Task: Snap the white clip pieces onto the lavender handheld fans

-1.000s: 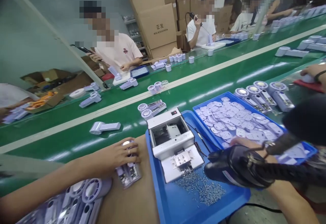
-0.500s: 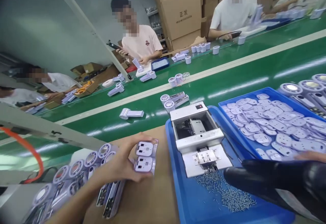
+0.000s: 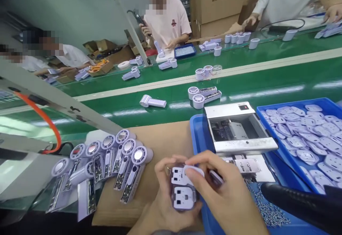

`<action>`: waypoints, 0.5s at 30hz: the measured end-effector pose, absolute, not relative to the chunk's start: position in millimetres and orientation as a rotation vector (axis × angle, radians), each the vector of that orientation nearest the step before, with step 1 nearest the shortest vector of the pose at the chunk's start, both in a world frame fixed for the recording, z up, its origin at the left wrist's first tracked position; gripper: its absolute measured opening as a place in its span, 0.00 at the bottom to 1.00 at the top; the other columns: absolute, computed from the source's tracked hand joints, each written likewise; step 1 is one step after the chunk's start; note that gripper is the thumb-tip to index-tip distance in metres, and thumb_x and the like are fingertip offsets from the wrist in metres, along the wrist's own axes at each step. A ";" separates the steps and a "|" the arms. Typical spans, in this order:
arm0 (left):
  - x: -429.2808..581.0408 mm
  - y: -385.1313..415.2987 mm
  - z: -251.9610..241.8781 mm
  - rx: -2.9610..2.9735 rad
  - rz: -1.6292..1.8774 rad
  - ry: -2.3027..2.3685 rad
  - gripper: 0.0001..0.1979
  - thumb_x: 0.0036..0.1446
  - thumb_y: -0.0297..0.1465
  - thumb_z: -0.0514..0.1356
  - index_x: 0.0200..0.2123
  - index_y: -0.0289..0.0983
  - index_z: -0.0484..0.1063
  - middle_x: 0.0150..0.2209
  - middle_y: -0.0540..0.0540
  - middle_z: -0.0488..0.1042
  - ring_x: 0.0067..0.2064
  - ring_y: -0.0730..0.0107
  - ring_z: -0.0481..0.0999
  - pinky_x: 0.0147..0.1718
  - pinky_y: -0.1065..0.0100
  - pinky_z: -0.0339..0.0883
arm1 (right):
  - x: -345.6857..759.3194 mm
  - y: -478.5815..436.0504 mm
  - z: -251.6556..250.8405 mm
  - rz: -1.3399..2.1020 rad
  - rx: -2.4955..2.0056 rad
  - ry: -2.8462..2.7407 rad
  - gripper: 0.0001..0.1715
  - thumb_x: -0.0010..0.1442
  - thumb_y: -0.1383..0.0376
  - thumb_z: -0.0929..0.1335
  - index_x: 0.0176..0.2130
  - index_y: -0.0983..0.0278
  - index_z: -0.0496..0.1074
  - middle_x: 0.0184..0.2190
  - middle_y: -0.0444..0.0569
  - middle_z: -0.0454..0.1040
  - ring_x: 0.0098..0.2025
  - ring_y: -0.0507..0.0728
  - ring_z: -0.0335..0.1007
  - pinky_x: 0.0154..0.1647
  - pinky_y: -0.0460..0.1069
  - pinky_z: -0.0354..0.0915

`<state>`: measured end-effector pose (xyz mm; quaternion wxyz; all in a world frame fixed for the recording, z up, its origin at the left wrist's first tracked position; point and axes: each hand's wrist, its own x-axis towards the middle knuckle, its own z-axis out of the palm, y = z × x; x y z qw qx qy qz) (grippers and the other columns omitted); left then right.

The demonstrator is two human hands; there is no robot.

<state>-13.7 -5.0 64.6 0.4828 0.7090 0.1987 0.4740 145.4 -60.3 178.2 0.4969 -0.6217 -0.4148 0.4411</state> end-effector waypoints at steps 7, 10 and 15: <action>-11.2 -3.8 51.1 1.787 1.202 0.364 0.70 0.39 0.21 0.83 0.76 0.61 0.46 0.60 0.45 0.70 0.64 0.43 0.83 0.59 0.42 0.86 | 146.8 -41.5 181.0 1.387 -1.589 -1.103 0.32 0.72 0.38 0.73 0.47 0.65 0.77 0.30 0.44 0.61 0.35 0.52 0.59 0.38 0.41 0.59; -14.0 2.7 53.9 1.814 1.188 0.363 0.69 0.41 0.22 0.83 0.75 0.61 0.47 0.61 0.44 0.69 0.64 0.45 0.82 0.56 0.46 0.87 | 141.7 -40.8 182.0 1.247 -1.538 -1.118 0.32 0.75 0.39 0.74 0.46 0.66 0.73 0.32 0.45 0.62 0.36 0.52 0.64 0.40 0.39 0.69; -13.8 11.3 58.9 1.878 1.179 0.352 0.58 0.47 0.26 0.83 0.69 0.58 0.51 0.63 0.42 0.70 0.61 0.49 0.83 0.51 0.53 0.84 | 139.8 -28.5 185.5 1.071 -1.530 -1.248 0.39 0.73 0.34 0.80 0.46 0.66 0.75 0.30 0.47 0.58 0.37 0.55 0.67 0.38 0.41 0.75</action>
